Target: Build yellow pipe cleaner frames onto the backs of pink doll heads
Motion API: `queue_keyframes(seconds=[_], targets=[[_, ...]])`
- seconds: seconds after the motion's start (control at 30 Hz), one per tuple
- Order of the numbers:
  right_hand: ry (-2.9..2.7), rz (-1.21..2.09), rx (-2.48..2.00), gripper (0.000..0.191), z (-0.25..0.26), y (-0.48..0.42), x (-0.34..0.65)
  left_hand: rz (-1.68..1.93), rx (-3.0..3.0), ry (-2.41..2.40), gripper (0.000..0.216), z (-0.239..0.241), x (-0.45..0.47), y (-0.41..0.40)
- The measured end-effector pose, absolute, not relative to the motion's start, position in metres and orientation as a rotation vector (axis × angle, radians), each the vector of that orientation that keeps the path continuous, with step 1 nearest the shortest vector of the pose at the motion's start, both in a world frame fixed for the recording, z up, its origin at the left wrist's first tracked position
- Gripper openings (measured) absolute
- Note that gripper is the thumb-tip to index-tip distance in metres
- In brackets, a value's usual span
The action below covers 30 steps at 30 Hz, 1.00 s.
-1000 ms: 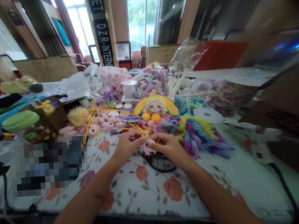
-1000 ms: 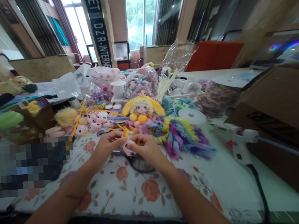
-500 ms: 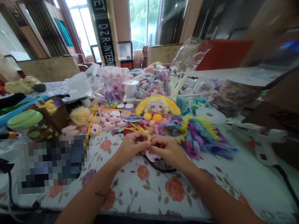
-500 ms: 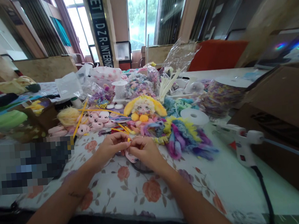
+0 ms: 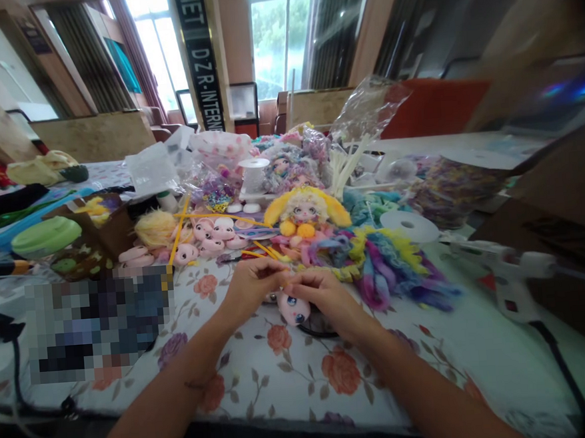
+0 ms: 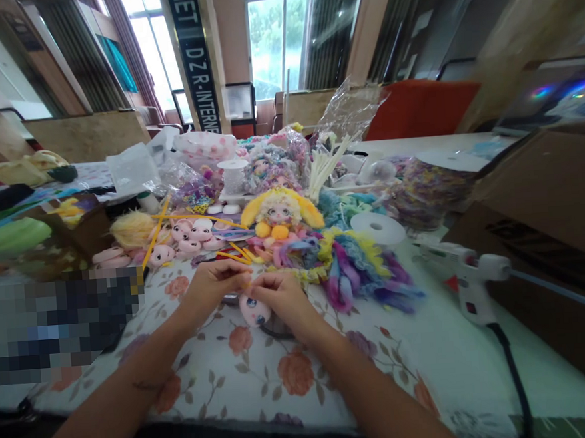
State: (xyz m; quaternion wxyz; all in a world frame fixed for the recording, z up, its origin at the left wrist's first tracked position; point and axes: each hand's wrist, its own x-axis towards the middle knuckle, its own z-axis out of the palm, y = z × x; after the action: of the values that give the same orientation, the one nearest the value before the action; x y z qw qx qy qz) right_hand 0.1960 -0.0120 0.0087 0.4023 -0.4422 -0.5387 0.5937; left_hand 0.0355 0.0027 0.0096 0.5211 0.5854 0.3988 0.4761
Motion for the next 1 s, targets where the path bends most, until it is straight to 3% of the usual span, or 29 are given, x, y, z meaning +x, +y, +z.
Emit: queue_keyframes(seconds=[0.23, 0.47, 0.73, 1.0], targets=[[-1.409, 1.441, -1.123, 0.024, 0.004, -0.007, 0.202, 0.985, 1.356, 0.947, 0.026, 0.013, 0.030, 0.008], [-1.466, 1.512, -1.087, 0.020, 0.008, -0.006, 0.207, 1.101, 1.288, 0.902, 0.022, 0.014, 0.033, 0.005], [-1.251, 1.551, -1.029, 0.023, 0.005, -0.005, 0.203, 1.146, 0.823, 0.801, 0.027, 0.001, 0.039, 0.009], [-1.289, 1.531, -1.041, 0.023, 0.012, -0.008, 0.204, 1.129, 0.921, 0.786, 0.035, 0.009, 0.038, 0.007]])
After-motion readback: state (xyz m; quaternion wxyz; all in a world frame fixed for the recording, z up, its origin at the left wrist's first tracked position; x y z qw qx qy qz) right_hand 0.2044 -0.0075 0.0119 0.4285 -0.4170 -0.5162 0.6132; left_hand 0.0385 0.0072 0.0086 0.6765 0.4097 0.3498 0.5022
